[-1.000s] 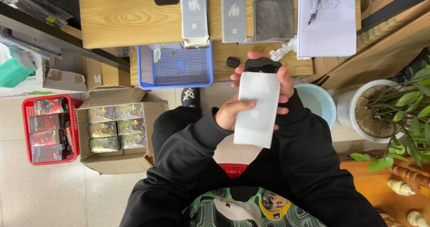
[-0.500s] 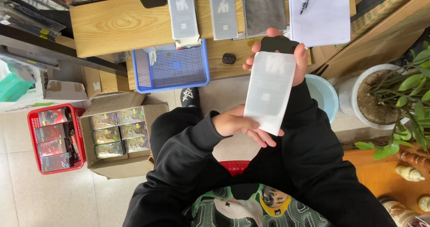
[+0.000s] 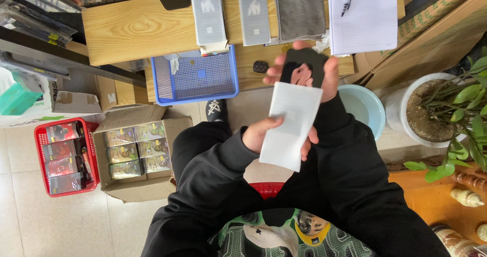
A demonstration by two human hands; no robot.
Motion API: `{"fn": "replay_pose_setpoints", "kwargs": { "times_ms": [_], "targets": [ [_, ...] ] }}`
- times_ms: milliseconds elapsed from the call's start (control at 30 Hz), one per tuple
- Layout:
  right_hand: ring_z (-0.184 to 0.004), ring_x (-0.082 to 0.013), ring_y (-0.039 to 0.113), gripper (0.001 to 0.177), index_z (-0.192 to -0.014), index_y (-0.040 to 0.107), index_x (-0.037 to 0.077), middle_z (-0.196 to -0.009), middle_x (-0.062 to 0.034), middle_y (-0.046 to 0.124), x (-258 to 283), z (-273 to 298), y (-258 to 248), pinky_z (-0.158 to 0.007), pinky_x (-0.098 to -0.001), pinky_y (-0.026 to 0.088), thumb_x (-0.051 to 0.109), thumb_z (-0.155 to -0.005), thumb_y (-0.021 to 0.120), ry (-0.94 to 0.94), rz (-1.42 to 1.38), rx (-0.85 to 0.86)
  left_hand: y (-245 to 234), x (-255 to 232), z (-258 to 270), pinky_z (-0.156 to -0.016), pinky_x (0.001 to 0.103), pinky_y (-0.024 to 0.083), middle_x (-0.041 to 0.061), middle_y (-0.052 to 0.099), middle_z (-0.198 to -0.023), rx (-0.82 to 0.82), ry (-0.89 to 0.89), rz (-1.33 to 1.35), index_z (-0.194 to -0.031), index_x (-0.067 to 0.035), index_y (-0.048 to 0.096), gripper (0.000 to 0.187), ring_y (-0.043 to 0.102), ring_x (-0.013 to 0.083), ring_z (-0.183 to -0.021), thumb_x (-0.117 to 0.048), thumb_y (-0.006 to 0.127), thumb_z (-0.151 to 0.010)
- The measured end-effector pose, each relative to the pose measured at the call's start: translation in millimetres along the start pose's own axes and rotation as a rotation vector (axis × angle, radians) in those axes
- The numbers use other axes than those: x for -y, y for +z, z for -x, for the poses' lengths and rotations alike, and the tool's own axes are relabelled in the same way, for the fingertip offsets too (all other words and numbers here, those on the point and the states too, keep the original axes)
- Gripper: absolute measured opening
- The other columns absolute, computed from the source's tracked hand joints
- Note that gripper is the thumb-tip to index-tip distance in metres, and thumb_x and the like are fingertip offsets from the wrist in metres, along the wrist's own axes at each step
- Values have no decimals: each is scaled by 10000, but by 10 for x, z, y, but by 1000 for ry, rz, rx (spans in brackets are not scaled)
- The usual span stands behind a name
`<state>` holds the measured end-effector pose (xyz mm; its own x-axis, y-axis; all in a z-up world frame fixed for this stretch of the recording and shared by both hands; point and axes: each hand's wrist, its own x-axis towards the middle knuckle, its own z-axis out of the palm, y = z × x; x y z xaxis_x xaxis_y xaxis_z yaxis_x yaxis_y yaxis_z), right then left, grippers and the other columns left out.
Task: The person slides a screen protector into a white protective sleeve, places it on a table, and repeats the process with a second screen protector.
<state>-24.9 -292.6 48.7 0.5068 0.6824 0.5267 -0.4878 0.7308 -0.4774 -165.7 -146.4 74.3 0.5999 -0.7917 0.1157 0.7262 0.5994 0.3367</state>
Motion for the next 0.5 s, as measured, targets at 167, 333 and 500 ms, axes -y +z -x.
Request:
{"fn": "replay_pose_setpoints", "kwargs": {
  "times_ms": [167, 333, 500],
  "targets": [
    [-1257, -337, 723, 761, -1564, 652, 192, -1529, -133, 700, 278, 123, -139, -1155, -538, 541, 742, -1079, 446, -178, -49, -292, -119, 105, 52, -1036, 474, 593, 227, 704, -1235, 67, -153, -27, -1435, 93, 563, 839, 730, 310, -1120, -599, 699, -980],
    [-1310, -222, 725, 725, -1525, 739, 220, -1562, -54, 702, 464, 151, -190, -1130, -406, 565, 729, -1046, 545, -264, -65, -447, -176, 273, -11, -1056, 566, 596, 211, 567, -1534, 78, -80, 5, -1526, 38, 514, 839, 694, 323, -1248, -641, 613, -1043],
    [-1261, -384, 724, 835, -1596, 599, 119, -1535, -229, 659, 126, 29, -150, -1083, -551, 608, 737, -1090, 357, -155, -51, -273, -257, 154, -68, -1100, 530, 577, 295, 688, -1356, 89, -36, 139, -1583, 101, 442, 1121, 715, 381, -1230, -779, 571, -901]
  ]
}}
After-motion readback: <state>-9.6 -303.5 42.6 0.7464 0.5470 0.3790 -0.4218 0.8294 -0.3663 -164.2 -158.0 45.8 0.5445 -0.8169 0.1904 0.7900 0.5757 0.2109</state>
